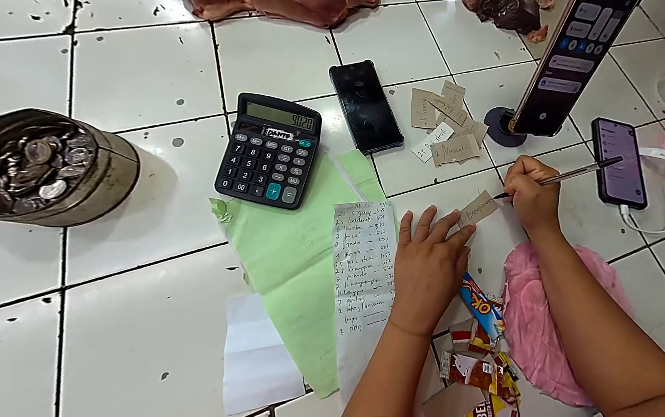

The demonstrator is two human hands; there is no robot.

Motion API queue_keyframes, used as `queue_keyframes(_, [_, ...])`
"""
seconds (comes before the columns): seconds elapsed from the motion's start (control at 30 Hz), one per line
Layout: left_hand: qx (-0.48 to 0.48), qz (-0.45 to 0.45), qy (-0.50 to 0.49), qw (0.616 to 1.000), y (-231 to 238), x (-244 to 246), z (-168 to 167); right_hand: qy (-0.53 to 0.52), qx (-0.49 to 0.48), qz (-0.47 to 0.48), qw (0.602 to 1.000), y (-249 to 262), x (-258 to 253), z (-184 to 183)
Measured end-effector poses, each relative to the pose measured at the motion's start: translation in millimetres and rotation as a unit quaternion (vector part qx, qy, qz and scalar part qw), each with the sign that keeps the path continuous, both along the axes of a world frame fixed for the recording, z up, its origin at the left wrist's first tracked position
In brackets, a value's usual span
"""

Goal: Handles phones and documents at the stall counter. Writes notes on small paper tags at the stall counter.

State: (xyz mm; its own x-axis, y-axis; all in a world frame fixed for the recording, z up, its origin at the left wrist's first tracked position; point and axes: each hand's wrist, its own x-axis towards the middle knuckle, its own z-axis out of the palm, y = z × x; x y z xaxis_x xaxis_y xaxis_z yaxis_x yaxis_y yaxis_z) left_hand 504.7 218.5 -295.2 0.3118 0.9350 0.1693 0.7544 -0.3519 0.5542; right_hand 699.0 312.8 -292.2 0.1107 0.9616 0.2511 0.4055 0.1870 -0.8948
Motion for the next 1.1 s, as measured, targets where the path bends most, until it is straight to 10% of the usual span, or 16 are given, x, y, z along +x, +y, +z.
queue_keyframes(0.5, [-0.003,0.0,-0.003,1.0,0,0,-3,0.067,0.113,0.124,0.984,-8,-1,3])
queue_keyframes(1.1, [-0.008,-0.01,-0.027,1.0,4,-3,4,-0.266,-0.003,0.177,0.948,-14,-22,10])
